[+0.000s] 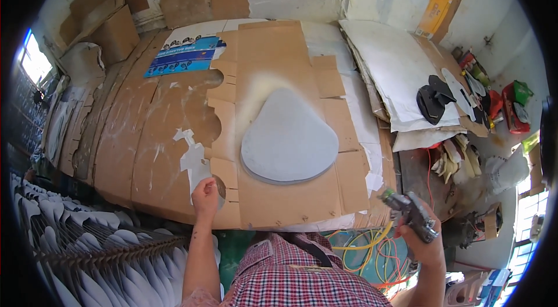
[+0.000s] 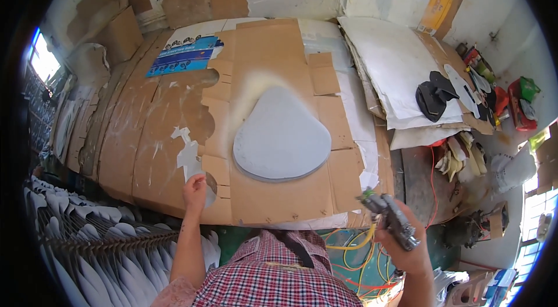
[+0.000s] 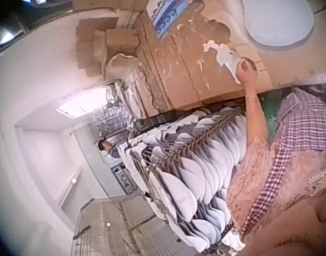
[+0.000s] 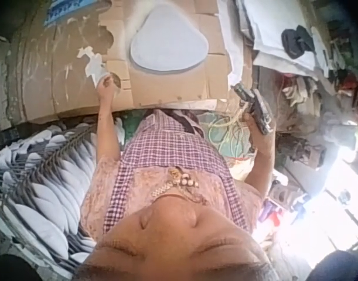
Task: Applying adhesive to shoe components using a spray gun and stacking them on a rack for drying.
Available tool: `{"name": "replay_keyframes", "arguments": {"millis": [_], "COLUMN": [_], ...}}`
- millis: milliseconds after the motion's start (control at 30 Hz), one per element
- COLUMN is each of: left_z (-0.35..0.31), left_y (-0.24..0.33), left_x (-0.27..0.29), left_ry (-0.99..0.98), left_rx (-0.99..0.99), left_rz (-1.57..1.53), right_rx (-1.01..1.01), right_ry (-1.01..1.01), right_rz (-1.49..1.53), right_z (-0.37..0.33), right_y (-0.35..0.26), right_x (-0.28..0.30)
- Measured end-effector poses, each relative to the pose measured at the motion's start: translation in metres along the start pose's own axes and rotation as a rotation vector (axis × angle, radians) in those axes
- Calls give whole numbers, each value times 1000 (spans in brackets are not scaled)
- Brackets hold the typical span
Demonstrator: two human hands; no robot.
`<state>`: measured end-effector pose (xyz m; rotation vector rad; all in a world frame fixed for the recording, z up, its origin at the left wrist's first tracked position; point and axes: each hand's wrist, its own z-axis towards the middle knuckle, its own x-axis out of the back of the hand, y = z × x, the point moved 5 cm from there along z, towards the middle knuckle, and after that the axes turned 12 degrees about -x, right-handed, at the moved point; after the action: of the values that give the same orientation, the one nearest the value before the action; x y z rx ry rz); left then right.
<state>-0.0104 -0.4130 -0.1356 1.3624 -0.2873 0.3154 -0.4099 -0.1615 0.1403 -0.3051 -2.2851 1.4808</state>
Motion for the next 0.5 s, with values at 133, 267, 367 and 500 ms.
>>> {"name": "replay_keyframes", "arguments": {"millis": [133,267,367,500], "left_z": [1,1,5,3], "left_y": [-10,-15,0,-3], "left_x": [15,20,9,-10], "left_ry": [76,116,84,47], "left_rx": [-17,-4,9,-5], "left_rz": [8,-28,-93,-156], "right_rx": [-61,-115,-109,40], "right_ry": [53,-101,-214,-192], "right_rz": [-96,-194,-99,-30], "right_z": [-11,-19,-8,19], "right_y": [-2,6,9,-4], "right_x": [21,18,-5,-29]}}
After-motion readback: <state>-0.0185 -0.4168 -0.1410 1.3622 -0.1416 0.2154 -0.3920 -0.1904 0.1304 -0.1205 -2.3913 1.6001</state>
